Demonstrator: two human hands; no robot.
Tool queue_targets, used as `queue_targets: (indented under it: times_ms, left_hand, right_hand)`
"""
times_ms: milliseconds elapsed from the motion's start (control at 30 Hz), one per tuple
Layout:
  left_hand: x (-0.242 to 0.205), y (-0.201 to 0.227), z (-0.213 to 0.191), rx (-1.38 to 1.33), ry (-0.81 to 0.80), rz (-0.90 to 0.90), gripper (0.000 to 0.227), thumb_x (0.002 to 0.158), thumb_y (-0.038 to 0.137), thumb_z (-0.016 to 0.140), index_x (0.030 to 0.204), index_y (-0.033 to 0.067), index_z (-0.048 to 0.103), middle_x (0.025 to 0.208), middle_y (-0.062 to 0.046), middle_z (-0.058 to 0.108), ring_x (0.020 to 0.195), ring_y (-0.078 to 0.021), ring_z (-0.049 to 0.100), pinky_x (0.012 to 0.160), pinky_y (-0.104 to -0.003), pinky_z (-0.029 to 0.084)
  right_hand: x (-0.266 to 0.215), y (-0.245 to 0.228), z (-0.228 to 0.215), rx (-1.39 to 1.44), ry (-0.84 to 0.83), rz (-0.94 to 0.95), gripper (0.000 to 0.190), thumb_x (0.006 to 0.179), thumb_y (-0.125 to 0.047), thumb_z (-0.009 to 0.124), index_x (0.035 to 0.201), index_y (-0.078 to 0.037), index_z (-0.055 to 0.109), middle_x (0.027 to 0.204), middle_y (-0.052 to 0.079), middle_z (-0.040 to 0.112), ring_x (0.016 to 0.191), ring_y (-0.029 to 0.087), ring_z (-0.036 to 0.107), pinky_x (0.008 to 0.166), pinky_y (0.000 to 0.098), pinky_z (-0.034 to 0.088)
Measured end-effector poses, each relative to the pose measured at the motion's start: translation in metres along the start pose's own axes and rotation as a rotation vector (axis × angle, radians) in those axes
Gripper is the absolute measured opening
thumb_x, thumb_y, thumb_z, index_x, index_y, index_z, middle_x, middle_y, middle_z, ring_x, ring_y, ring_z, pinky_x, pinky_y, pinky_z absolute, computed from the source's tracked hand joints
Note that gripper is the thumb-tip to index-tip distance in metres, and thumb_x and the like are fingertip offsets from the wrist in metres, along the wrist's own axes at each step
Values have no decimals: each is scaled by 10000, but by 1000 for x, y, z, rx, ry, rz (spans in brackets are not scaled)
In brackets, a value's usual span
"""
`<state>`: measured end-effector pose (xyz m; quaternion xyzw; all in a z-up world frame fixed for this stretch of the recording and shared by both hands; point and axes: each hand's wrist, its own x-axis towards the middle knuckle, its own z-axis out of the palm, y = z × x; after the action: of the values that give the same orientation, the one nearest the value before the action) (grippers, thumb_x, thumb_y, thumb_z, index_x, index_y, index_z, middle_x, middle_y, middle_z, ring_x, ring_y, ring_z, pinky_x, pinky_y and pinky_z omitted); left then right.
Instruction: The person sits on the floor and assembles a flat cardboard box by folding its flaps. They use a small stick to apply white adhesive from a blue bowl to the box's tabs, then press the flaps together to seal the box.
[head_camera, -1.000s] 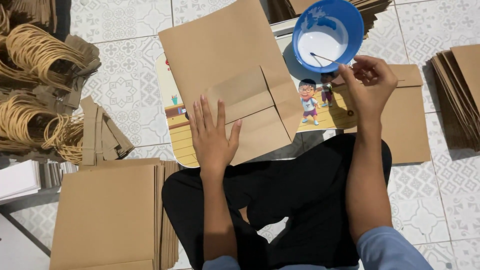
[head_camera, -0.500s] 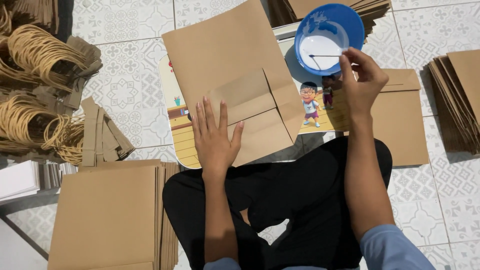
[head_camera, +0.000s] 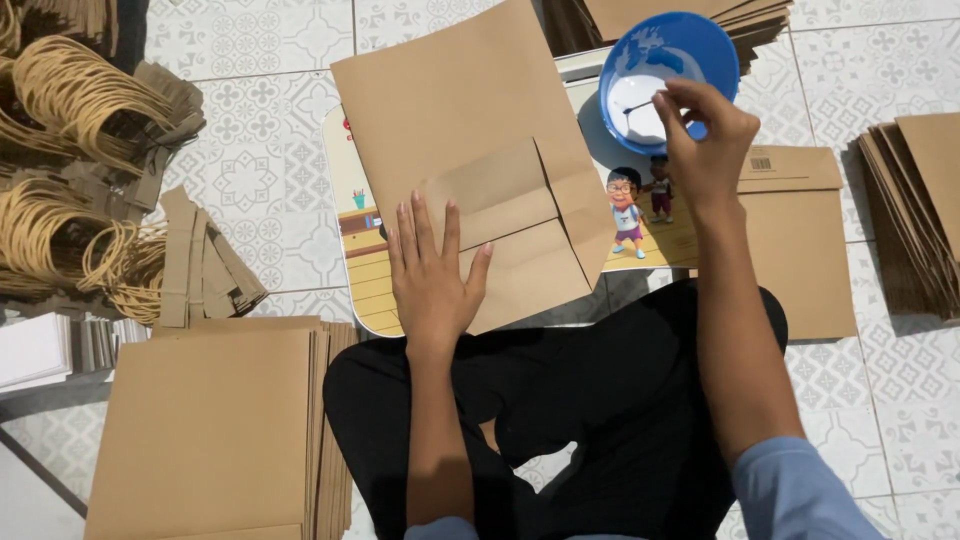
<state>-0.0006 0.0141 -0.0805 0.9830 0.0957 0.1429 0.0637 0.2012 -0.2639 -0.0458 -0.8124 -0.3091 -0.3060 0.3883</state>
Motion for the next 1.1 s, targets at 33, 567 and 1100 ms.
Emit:
queue_targets:
  times_ms: [33, 567, 1100]
  left_hand:
    - [0, 0, -1, 0, -5, -1, 682, 1060, 590, 387, 1616, 195, 393, 1701, -185, 195, 1575, -351, 202, 1286, -486, 165]
    - [2, 4, -5, -44, -2, -2, 656, 1075, 560, 435, 1615, 190, 403, 1698, -182, 208, 1579, -359, 216, 1285, -512, 210]
    - [2, 4, -4, -44, -16, -13, 656, 1067, 552, 452, 1620, 205, 395, 1703, -171, 207, 1583, -348, 203, 1284, -508, 203]
  right_hand:
    - [-5, 3, 0, 1, -3, 4, 100, 1084, 34, 797, 1155, 90, 756, 1042, 211, 779, 879, 286, 753, 731, 339, 605]
    - [-18, 28, -16, 138, 228, 303, 116, 1040, 63, 849, 1082, 39, 743, 977, 177, 763, 852, 219, 745, 607, 249, 504]
    - [-19, 28, -30, 223, 317, 261, 150, 1084, 32, 857, 1125, 34, 712, 1023, 179, 750, 883, 201, 714, 619, 240, 450]
